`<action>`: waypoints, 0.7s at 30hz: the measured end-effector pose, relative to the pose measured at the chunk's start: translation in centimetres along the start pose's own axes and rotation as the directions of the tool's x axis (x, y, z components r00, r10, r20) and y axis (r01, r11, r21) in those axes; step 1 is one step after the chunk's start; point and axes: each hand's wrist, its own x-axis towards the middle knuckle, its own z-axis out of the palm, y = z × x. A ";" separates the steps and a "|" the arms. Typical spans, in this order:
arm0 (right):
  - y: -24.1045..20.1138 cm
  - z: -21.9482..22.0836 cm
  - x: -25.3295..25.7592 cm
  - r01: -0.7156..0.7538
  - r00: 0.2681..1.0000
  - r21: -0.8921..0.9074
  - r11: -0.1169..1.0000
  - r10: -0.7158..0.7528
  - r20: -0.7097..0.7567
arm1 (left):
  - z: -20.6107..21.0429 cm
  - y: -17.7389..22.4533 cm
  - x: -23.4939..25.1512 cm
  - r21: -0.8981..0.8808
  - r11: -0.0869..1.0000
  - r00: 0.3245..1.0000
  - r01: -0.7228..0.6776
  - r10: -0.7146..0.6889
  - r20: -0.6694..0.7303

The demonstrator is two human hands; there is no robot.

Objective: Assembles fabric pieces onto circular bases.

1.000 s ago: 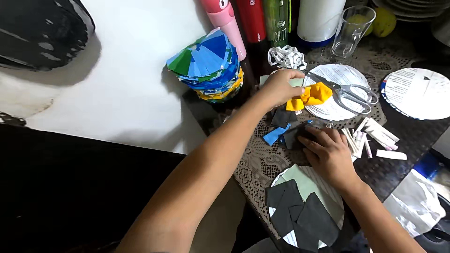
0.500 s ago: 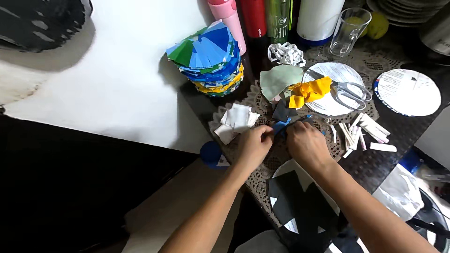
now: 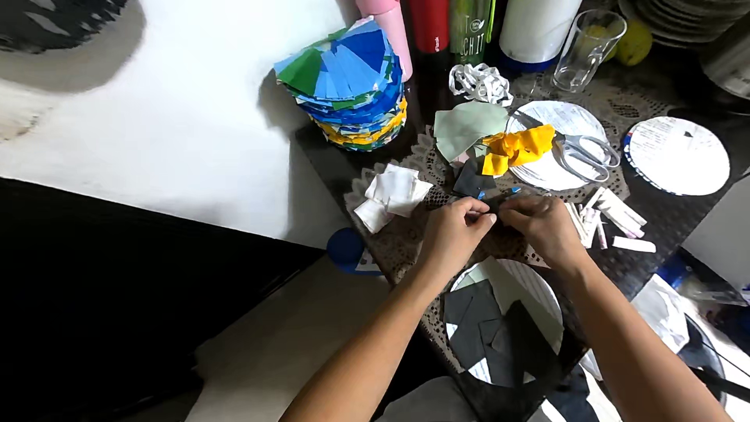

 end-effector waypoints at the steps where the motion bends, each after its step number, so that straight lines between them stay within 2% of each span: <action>1: 0.1 0.0 0.0 0.007 1.000 0.014 1.000 -0.007 0.000 | 0.2 0.1 0.1 0.000 1.000 1.000 -0.002 0.002 -0.011; 9: 1.2 0.6 -0.3 0.124 0.991 0.044 0.991 -0.122 -0.046 | 0.4 0.7 1.1 0.058 0.995 0.997 0.075 -0.074 -0.018; 15: 1.7 0.1 -0.2 0.115 0.993 0.155 0.981 -0.112 -0.031 | 0.5 0.6 1.4 -0.078 0.991 0.994 0.111 -0.109 0.025; 21: 2.0 -0.7 0.0 0.084 0.996 0.275 0.958 -0.090 0.012 | 0.7 1.2 1.3 -0.135 0.985 0.994 0.103 -0.098 0.042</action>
